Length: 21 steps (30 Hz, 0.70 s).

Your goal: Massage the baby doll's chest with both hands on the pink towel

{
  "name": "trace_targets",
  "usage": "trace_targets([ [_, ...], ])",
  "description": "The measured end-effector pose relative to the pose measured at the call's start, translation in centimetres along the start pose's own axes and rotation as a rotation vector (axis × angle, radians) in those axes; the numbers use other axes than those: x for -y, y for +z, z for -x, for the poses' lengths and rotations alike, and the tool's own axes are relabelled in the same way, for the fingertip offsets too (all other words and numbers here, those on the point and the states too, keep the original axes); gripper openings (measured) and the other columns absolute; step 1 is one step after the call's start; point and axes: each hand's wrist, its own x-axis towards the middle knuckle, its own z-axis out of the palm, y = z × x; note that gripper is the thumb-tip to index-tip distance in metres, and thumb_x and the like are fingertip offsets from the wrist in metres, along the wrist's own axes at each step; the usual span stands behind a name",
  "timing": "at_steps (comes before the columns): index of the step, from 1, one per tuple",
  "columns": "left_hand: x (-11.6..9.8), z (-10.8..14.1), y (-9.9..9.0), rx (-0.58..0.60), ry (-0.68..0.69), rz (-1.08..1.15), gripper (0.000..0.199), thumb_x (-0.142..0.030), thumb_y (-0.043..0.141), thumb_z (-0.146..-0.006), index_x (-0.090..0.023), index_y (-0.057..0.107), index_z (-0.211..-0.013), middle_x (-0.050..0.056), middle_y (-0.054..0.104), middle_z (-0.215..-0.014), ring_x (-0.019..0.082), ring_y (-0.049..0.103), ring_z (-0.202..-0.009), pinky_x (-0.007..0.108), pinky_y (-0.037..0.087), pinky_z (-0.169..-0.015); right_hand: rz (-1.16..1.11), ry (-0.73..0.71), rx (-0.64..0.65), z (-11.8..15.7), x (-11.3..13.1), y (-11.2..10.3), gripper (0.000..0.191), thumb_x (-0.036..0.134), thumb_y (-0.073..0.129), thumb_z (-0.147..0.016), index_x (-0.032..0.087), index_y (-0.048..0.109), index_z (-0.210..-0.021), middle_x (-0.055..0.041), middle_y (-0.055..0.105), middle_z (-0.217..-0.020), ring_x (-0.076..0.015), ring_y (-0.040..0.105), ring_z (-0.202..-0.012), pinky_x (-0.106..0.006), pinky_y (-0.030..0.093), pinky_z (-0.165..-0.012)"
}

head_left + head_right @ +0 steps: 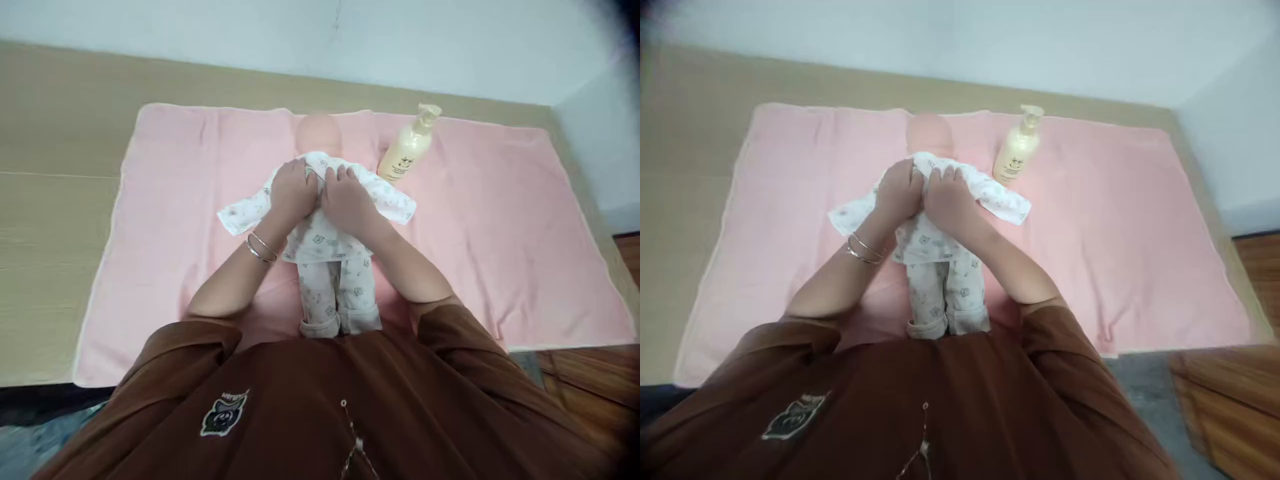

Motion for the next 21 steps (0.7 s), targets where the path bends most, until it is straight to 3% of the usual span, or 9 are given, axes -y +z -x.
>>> trace_targets([
  [5, -1.0, 0.8, 0.6, -0.039, -0.016, 0.092, 0.052, -0.046, 0.025, -0.109, -0.016, 0.054, -0.141, 0.021, 0.06, -0.15, 0.038, 0.047, -0.15, 0.064, 0.03, -0.13, -0.058, 0.112, -0.028, -2.7, -3.2, 1.4, 0.046, 0.026, 0.029, -0.108, 0.001, 0.06, -0.131, -0.0245, 0.067, -0.131, -0.041, 0.058, -0.133, -0.06, 0.044, -0.117],
  [9, -1.2, 1.2, 0.7, -0.085, -0.037, 0.082, 0.057, -0.048, 0.026, -0.109, -0.013, 0.052, -0.146, 0.023, 0.058, -0.153, 0.037, 0.048, -0.15, 0.06, 0.032, -0.13, -0.102, 0.166, -0.03, -3.1, -3.5, 1.2, 0.048, 0.034, 0.033, -0.109, 0.002, 0.062, -0.13, -0.0238, 0.068, -0.132, -0.0403, 0.058, -0.132, -0.057, 0.043, -0.118],
  [14, -2.4, 2.3, 0.0, -0.037, 0.005, 0.013, 0.056, -0.044, 0.031, -0.108, -0.01, 0.048, -0.149, 0.024, 0.052, -0.159, 0.039, 0.042, -0.155, 0.058, 0.035, -0.128, -0.204, 0.114, 0.051, -2.5, -4.4, -0.3, 0.049, 0.037, 0.039, -0.108, 0.003, 0.057, -0.14, -0.0226, 0.064, -0.144, -0.0382, 0.054, -0.14, -0.052, 0.041, -0.122],
  [17, -1.9, 1.5, -0.6, -0.01, 0.029, 0.005, 0.048, -0.038, 0.028, -0.108, -0.013, 0.056, -0.139, 0.023, 0.06, -0.148, 0.037, 0.05, -0.146, 0.057, 0.039, -0.124, -0.149, 0.095, 0.075, -1.7, -3.6, -1.0, 0.054, 0.039, 0.038, -0.11, 0.001, 0.054, -0.144, -0.0245, 0.061, -0.146, -0.0394, 0.052, -0.143, -0.052, 0.039, -0.123],
  [21, -0.4, -0.2, -1.3, 0.1, -0.011, -0.083, 0.052, -0.027, 0.016, -0.106, -0.013, 0.065, -0.119, 0.024, 0.07, -0.121, 0.037, 0.063, -0.124, 0.056, 0.048, -0.112, 0.038, 0.145, 0.064, 0.3, -0.6, -1.7, 0.049, 0.027, 0.033, -0.108, -0.006, 0.06, -0.134, -0.0297, 0.067, -0.132, -0.0411, 0.061, -0.129, -0.053, 0.043, -0.116],
])
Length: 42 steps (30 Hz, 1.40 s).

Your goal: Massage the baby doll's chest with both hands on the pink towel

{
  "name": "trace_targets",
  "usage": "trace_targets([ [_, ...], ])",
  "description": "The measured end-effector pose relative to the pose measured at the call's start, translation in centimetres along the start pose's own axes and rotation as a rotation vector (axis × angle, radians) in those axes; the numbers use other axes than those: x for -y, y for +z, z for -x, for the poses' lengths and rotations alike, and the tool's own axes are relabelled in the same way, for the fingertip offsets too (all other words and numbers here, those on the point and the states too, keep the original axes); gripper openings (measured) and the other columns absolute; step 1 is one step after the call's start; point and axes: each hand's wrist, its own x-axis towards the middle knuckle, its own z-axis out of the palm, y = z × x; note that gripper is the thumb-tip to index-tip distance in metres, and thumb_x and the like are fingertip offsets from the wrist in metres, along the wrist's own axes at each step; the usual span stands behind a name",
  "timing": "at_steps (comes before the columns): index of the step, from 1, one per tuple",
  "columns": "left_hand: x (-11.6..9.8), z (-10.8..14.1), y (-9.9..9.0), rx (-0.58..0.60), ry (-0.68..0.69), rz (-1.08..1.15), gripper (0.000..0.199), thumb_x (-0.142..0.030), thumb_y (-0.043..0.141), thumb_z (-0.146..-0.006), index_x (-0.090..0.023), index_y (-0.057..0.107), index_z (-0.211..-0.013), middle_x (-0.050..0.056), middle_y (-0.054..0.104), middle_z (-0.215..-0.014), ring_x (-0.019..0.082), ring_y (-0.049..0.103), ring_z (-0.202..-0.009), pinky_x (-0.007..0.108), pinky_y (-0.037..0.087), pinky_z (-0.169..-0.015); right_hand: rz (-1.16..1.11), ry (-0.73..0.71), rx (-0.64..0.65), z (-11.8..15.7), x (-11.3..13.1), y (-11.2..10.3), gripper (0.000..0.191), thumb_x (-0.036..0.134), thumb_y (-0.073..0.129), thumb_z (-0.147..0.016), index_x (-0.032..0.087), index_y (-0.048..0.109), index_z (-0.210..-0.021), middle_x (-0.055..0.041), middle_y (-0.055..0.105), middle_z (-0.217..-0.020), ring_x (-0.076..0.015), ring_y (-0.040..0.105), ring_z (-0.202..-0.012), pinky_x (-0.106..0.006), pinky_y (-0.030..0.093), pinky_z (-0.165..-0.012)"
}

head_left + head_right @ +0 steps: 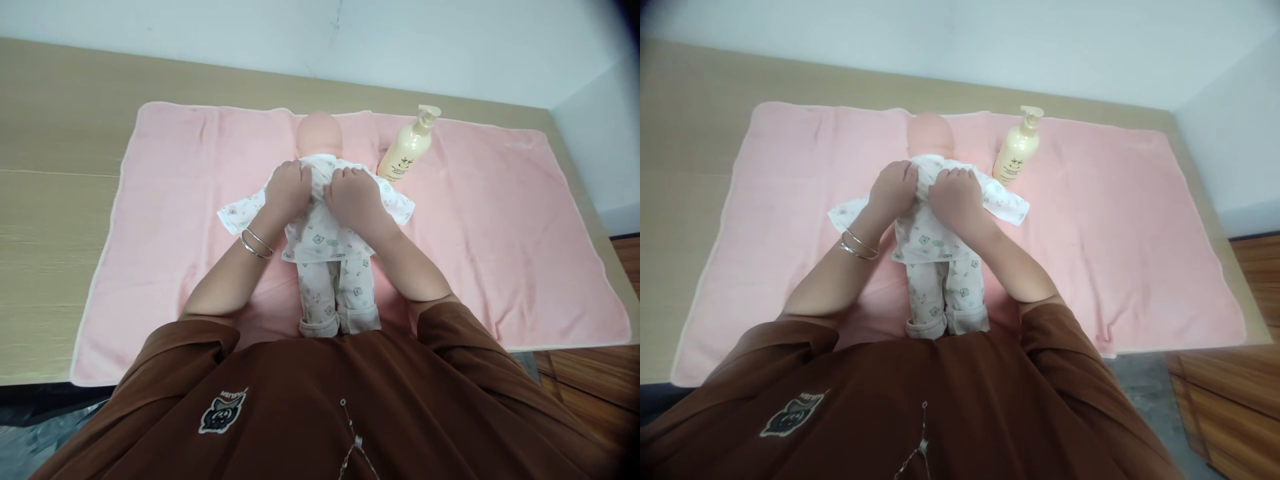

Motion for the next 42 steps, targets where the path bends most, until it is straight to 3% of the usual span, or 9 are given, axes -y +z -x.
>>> trace_targets([
  [5, -1.3, 1.3, 0.2, -0.027, 0.05, -0.008, 0.051, -0.033, 0.024, -0.107, -0.009, 0.064, -0.126, 0.027, 0.066, -0.133, 0.04, 0.055, -0.137, 0.057, 0.041, -0.119, -0.051, 0.006, -0.001, -0.7, -0.6, 0.5, 0.043, 0.025, 0.031, -0.108, 0.006, 0.068, -0.121, -0.0222, 0.073, -0.12, -0.0366, 0.068, -0.115, -0.051, 0.052, -0.103],
  [9, -3.2, 3.1, -0.1, -0.062, -0.016, -0.008, 0.055, -0.03, 0.032, -0.106, 0.0, 0.048, -0.148, 0.03, 0.05, -0.157, 0.039, 0.042, -0.154, 0.055, 0.034, -0.127, -0.159, 0.061, -0.03, -3.0, -2.5, 1.2, 0.051, 0.036, 0.026, -0.112, 0.008, 0.067, -0.125, -0.0203, 0.071, -0.131, -0.0372, 0.062, -0.129, -0.052, 0.05, -0.11],
  [16, -1.2, 0.9, -1.0, 0.071, 0.091, -0.032, 0.047, -0.024, 0.026, -0.107, -0.007, 0.068, -0.119, 0.027, 0.067, -0.132, 0.04, 0.055, -0.141, 0.058, 0.041, -0.123, 0.038, 0.019, 0.006, 0.3, 0.7, -0.3, 0.049, 0.025, 0.031, -0.109, -0.006, 0.061, -0.131, -0.0293, 0.068, -0.13, -0.0402, 0.062, -0.129, -0.049, 0.046, -0.113],
  [20, -2.2, 1.6, -0.3, -0.008, -0.032, 0.031, 0.053, -0.029, 0.026, -0.108, -0.004, 0.054, -0.146, 0.029, 0.055, -0.154, 0.039, 0.046, -0.153, 0.059, 0.032, -0.129, -0.027, 0.045, 0.076, -0.6, -0.7, -0.5, 0.045, 0.025, 0.03, -0.109, 0.005, 0.068, -0.123, -0.024, 0.072, -0.123, -0.0367, 0.069, -0.117, -0.048, 0.054, -0.1],
  [23, -3.8, 3.2, -0.6, -0.007, -0.058, 0.018, 0.059, -0.027, 0.033, -0.105, 0.004, 0.043, -0.154, 0.032, 0.043, -0.164, 0.04, 0.037, -0.159, 0.058, 0.028, -0.132, -0.114, 0.062, 0.031, -2.5, -2.3, 0.4, 0.051, 0.033, 0.025, -0.112, 0.008, 0.067, -0.127, -0.0218, 0.07, -0.133, -0.0362, 0.065, -0.127, -0.049, 0.052, -0.107],
  [29, -2.4, 2.0, -1.8, 0.087, 0.104, -0.034, 0.044, -0.019, 0.033, -0.101, -0.004, 0.07, -0.12, 0.03, 0.067, -0.135, 0.042, 0.057, -0.14, 0.058, 0.04, -0.122, -0.009, 0.048, -0.035, -1.2, -0.6, 0.8, 0.05, 0.025, 0.027, -0.109, -0.004, 0.064, -0.128, -0.0288, 0.07, -0.129, -0.0406, 0.063, -0.128, -0.052, 0.048, -0.11],
  [35, -0.5, -0.1, -0.4, -0.028, -0.037, 0.048, 0.047, -0.032, 0.026, -0.107, -0.013, 0.067, -0.119, 0.024, 0.073, -0.121, 0.036, 0.066, -0.122, 0.055, 0.049, -0.112, -0.015, 0.043, -0.006, 0.1, 0.1, 0.3, 0.044, 0.016, 0.03, -0.103, 0.006, 0.069, -0.12, -0.0247, 0.074, -0.117, -0.0378, 0.069, -0.114, -0.053, 0.055, -0.098],
  [38, -1.3, 0.8, 0.1, -0.039, 0.004, 0.037, 0.048, -0.032, 0.026, -0.108, -0.008, 0.063, -0.126, 0.028, 0.068, -0.13, 0.038, 0.06, -0.132, 0.055, 0.042, -0.119, -0.145, 0.038, -0.002, -1.8, -1.6, 0.9, 0.047, 0.032, 0.03, -0.108, 0.008, 0.067, -0.127, -0.0231, 0.07, -0.133, -0.0379, 0.064, -0.128, -0.054, 0.053, -0.107],
  [42, -2.0, 1.7, -0.8, -0.031, 0.004, -0.006, 0.05, -0.032, 0.031, -0.106, -0.001, 0.055, -0.136, 0.032, 0.061, -0.14, 0.041, 0.055, -0.139, 0.055, 0.04, -0.121, -0.238, 0.037, -0.017, -3.5, -2.8, 1.9, 0.056, 0.037, 0.031, -0.11, 0.001, 0.052, -0.148, -0.0259, 0.048, -0.162, -0.0398, 0.042, -0.155, -0.059, 0.034, -0.128],
])
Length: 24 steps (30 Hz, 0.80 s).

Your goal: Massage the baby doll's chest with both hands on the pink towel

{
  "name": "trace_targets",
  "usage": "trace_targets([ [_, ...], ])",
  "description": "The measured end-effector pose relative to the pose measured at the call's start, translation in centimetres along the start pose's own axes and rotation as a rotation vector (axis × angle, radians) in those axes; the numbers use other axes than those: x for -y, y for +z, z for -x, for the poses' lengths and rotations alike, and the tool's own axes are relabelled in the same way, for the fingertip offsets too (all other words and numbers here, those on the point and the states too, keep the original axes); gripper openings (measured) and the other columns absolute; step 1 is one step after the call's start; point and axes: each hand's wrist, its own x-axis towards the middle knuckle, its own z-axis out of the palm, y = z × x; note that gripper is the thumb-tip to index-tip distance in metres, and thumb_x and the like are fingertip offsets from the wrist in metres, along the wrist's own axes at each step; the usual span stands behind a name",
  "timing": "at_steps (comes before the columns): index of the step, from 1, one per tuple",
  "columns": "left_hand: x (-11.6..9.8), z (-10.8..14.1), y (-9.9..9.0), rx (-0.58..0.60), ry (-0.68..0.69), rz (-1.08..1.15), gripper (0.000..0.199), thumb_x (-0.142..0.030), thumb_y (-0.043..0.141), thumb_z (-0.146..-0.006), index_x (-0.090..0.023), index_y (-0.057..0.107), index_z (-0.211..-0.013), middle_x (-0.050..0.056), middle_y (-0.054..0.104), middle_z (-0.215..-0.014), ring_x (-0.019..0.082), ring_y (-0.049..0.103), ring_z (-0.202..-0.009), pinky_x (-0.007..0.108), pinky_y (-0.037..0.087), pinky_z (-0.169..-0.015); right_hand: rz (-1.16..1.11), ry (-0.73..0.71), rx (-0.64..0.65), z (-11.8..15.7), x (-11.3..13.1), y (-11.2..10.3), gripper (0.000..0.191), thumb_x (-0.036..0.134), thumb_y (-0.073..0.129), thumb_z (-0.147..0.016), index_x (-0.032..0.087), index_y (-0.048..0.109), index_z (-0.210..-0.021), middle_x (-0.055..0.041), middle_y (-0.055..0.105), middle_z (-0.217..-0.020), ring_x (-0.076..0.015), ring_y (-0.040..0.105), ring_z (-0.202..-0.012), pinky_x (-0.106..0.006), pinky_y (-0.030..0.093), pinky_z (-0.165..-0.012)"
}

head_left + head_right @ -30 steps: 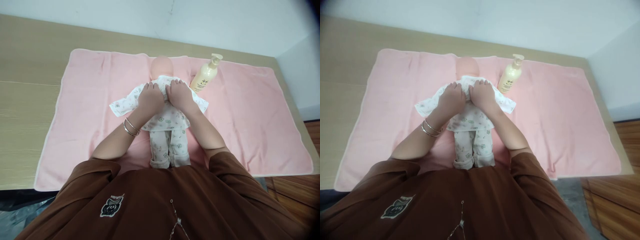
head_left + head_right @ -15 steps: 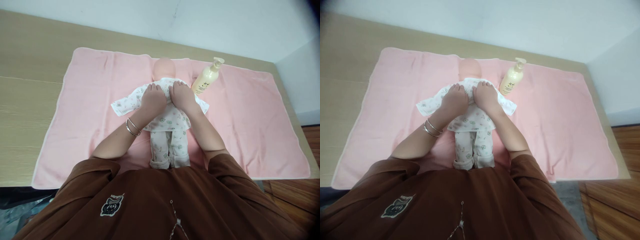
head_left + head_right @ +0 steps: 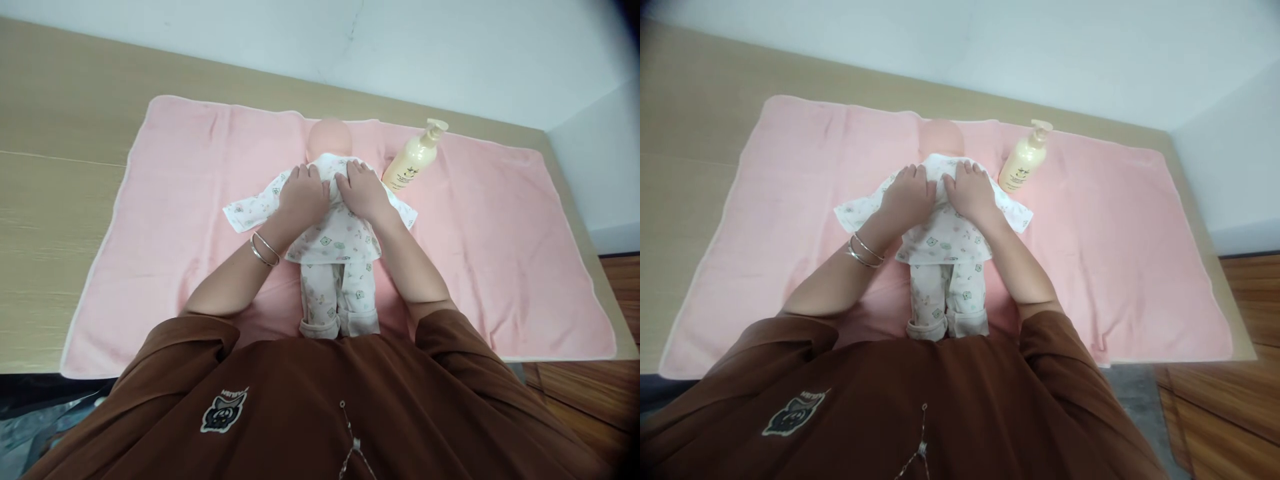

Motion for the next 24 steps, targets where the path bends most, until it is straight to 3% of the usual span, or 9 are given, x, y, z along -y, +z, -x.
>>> trace_targets([
  [4, 1.1, -0.5, -2.4, 0.114, -0.027, 0.035, 0.038, -0.029, 0.038, -0.101, -0.012, 0.069, -0.115, 0.023, 0.074, -0.115, 0.037, 0.07, -0.111, 0.053, 0.056, -0.101, -0.052, -0.012, -0.074, 1.0, 1.3, 0.0, 0.057, 0.032, 0.04, -0.106, 0.011, 0.042, -0.159, -0.0203, 0.032, -0.174, -0.042, 0.029, -0.162, -0.068, 0.031, -0.128],
  [7, 2.4, -0.9, -4.2, 0.117, -0.04, 0.116, 0.031, -0.027, 0.042, -0.097, -0.02, 0.072, -0.104, 0.015, 0.077, -0.1, 0.033, 0.071, -0.103, 0.051, 0.058, -0.099, -0.026, -0.077, -0.171, 2.0, 2.9, 0.2, 0.057, 0.027, 0.04, -0.106, 0.013, 0.041, -0.16, -0.0175, 0.026, -0.177, -0.0373, 0.023, -0.166, -0.063, 0.027, -0.132],
  [12, 3.3, -0.7, -6.4, 0.009, -0.114, 0.172, 0.039, -0.028, 0.042, -0.099, -0.019, 0.07, -0.125, 0.013, 0.075, -0.13, 0.033, 0.064, -0.135, 0.05, 0.049, -0.12, 0.026, -0.136, -0.066, 2.2, 3.7, 1.1, 0.055, 0.026, 0.045, -0.104, 0.014, 0.047, -0.158, -0.016, 0.03, -0.176, -0.0362, 0.025, -0.165, -0.063, 0.022, -0.135],
  [16, 3.7, -0.6, -7.6, 0.006, -0.163, 0.183, 0.048, -0.029, 0.04, -0.103, -0.014, 0.064, -0.142, 0.014, 0.062, -0.155, 0.031, 0.056, -0.148, 0.05, 0.043, -0.128, 0.001, -0.128, -0.125, 2.0, 3.3, 1.1, 0.055, 0.026, 0.045, -0.104, 0.015, 0.047, -0.157, -0.014, 0.024, -0.178, -0.0347, 0.021, -0.167, -0.062, 0.024, -0.135],
  [21, 4.1, -0.5, -8.5, -0.009, -0.2, 0.183, 0.052, -0.027, 0.041, -0.106, -0.009, 0.058, -0.151, 0.014, 0.057, -0.16, 0.028, 0.053, -0.152, 0.047, 0.04, -0.13, 0.014, -0.133, -0.072, 2.0, 3.2, 1.1, 0.053, 0.026, 0.045, -0.104, 0.016, 0.049, -0.155, -0.0152, 0.031, -0.176, -0.0342, 0.024, -0.166, -0.066, 0.018, -0.135],
  [24, 4.1, -0.3, -8.9, -0.012, -0.217, 0.224, 0.051, -0.029, 0.041, -0.107, -0.01, 0.056, -0.152, 0.011, 0.057, -0.161, 0.026, 0.052, -0.151, 0.047, 0.036, -0.132, -0.019, -0.157, -0.114, 2.3, 3.4, 0.8, 0.052, 0.024, 0.042, -0.103, 0.02, 0.05, -0.155, -0.0126, 0.031, -0.176, -0.0313, 0.026, -0.165, -0.067, 0.02, -0.134],
])
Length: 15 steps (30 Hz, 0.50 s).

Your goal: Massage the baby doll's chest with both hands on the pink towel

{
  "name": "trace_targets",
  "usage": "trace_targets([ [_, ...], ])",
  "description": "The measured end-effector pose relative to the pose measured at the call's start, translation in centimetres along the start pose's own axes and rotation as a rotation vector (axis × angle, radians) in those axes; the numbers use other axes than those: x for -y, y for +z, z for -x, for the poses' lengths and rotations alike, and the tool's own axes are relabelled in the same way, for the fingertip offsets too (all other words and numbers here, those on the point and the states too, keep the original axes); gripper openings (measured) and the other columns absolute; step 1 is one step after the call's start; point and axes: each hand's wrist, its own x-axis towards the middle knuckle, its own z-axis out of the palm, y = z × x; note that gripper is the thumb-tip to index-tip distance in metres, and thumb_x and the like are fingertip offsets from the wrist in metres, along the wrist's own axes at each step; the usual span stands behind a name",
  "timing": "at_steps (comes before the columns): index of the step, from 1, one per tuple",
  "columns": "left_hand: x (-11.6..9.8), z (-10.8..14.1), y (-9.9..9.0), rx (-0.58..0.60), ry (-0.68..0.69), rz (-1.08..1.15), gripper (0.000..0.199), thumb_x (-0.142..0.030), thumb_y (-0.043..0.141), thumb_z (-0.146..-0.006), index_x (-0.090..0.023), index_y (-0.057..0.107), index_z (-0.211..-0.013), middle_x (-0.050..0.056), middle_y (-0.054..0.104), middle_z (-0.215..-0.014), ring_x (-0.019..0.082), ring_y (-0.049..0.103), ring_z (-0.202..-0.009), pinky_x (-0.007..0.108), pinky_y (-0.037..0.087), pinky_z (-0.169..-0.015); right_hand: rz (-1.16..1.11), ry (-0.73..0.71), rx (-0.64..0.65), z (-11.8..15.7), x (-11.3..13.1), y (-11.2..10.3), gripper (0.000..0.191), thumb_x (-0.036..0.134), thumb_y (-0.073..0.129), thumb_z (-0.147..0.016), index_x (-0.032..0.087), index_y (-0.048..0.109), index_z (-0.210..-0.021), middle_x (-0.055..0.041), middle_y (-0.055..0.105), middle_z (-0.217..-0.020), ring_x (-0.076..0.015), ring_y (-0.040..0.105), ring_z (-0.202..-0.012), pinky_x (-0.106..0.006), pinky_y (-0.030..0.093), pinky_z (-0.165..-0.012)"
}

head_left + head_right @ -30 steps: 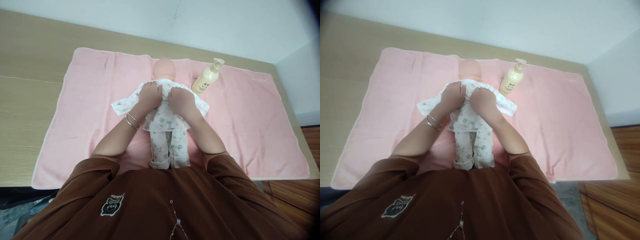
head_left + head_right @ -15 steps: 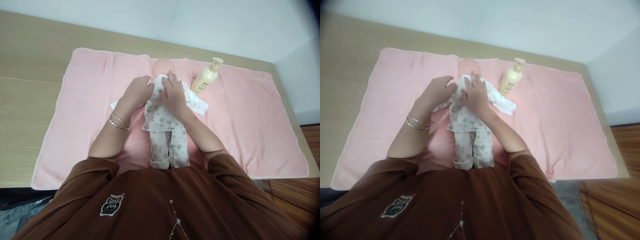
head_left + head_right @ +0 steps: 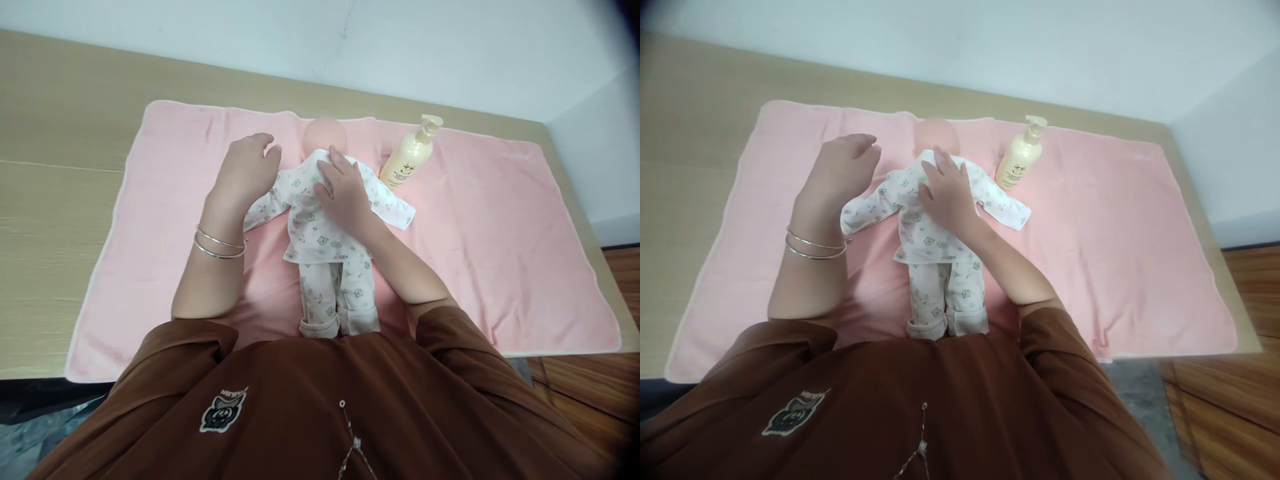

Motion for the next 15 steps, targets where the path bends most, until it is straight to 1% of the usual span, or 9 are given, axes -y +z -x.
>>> trace_targets([
  [2, -0.1, 0.2, -0.2, 0.0, -0.015, 0.038, 0.05, -0.032, 0.041, -0.108, -0.011, 0.055, -0.152, 0.008, 0.056, -0.162, 0.024, 0.051, -0.15, 0.049, 0.033, -0.133, -0.011, -0.014, -0.044, 0.2, 0.1, -0.1, 0.053, 0.023, 0.04, -0.103, 0.024, 0.048, -0.156, -0.0092, 0.032, -0.176, -0.0299, 0.024, -0.166, -0.069, 0.018, -0.133],
  [3, -0.2, 0.2, -0.3, -0.001, -0.02, 0.049, 0.05, -0.033, 0.042, -0.108, -0.013, 0.054, -0.151, 0.006, 0.056, -0.162, 0.023, 0.051, -0.149, 0.049, 0.033, -0.134, -0.01, -0.016, -0.042, 0.2, 0.2, 0.0, 0.054, 0.022, 0.04, -0.103, 0.025, 0.048, -0.156, -0.0086, 0.032, -0.176, -0.0306, 0.023, -0.166, -0.071, 0.017, -0.133],
  [5, -0.2, 0.4, -0.5, -0.008, -0.026, 0.053, 0.048, -0.032, 0.042, -0.107, -0.014, 0.056, -0.15, 0.005, 0.057, -0.161, 0.023, 0.051, -0.148, 0.049, 0.034, -0.133, -0.004, -0.015, 0.005, 0.2, 0.1, 0.2, 0.053, 0.024, 0.043, -0.102, 0.023, 0.05, -0.155, -0.0103, 0.032, -0.176, -0.0336, 0.022, -0.166, -0.073, 0.015, -0.132],
  [7, -0.3, 0.5, -0.6, -0.019, -0.032, 0.063, 0.049, -0.031, 0.042, -0.107, -0.014, 0.056, -0.15, 0.005, 0.058, -0.161, 0.023, 0.052, -0.149, 0.049, 0.037, -0.132, 0.0, -0.013, 0.048, 0.0, 0.0, 0.2, 0.052, 0.026, 0.045, -0.102, 0.021, 0.052, -0.153, -0.012, 0.032, -0.176, -0.0347, 0.023, -0.166, -0.071, 0.015, -0.133],
  [8, -0.3, 0.5, -0.7, -0.025, -0.034, 0.069, 0.049, -0.031, 0.042, -0.107, -0.013, 0.057, -0.15, 0.005, 0.058, -0.16, 0.024, 0.051, -0.149, 0.05, 0.037, -0.131, 0.003, -0.01, 0.045, -0.1, -0.1, 0.1, 0.052, 0.025, 0.045, -0.102, 0.02, 0.052, -0.153, -0.012, 0.033, -0.175, -0.034, 0.024, -0.166, -0.069, 0.016, -0.134],
  [12, -0.3, 0.7, -1.2, -0.063, -0.035, 0.118, 0.047, -0.029, 0.045, -0.106, -0.013, 0.059, -0.148, 0.003, 0.059, -0.159, 0.024, 0.053, -0.149, 0.049, 0.039, -0.132, 0.024, 0.017, -0.061, -0.1, -0.3, -0.6, 0.054, 0.022, 0.042, -0.102, 0.017, 0.049, -0.155, -0.0113, 0.034, -0.175, -0.0298, 0.024, -0.166, -0.061, 0.019, -0.136],
  [13, -0.2, 0.6, -1.2, -0.08, -0.031, 0.13, 0.046, -0.029, 0.046, -0.106, -0.014, 0.06, -0.147, 0.002, 0.061, -0.157, 0.023, 0.056, -0.147, 0.049, 0.04, -0.132, 0.027, 0.018, -0.066, -0.1, -0.3, -0.6, 0.054, 0.022, 0.042, -0.102, 0.015, 0.05, -0.155, -0.0125, 0.033, -0.175, -0.0306, 0.024, -0.166, -0.061, 0.019, -0.136],
  [15, -0.1, 0.6, -1.4, -0.119, -0.019, 0.149, 0.044, -0.027, 0.048, -0.105, -0.015, 0.062, -0.144, 0.0, 0.065, -0.153, 0.022, 0.059, -0.143, 0.049, 0.041, -0.132, 0.027, 0.01, -0.022, -0.2, -0.2, -0.2, 0.053, 0.023, 0.045, -0.102, 0.014, 0.051, -0.154, -0.015, 0.031, -0.176, -0.0338, 0.023, -0.166, -0.064, 0.018, -0.135],
])
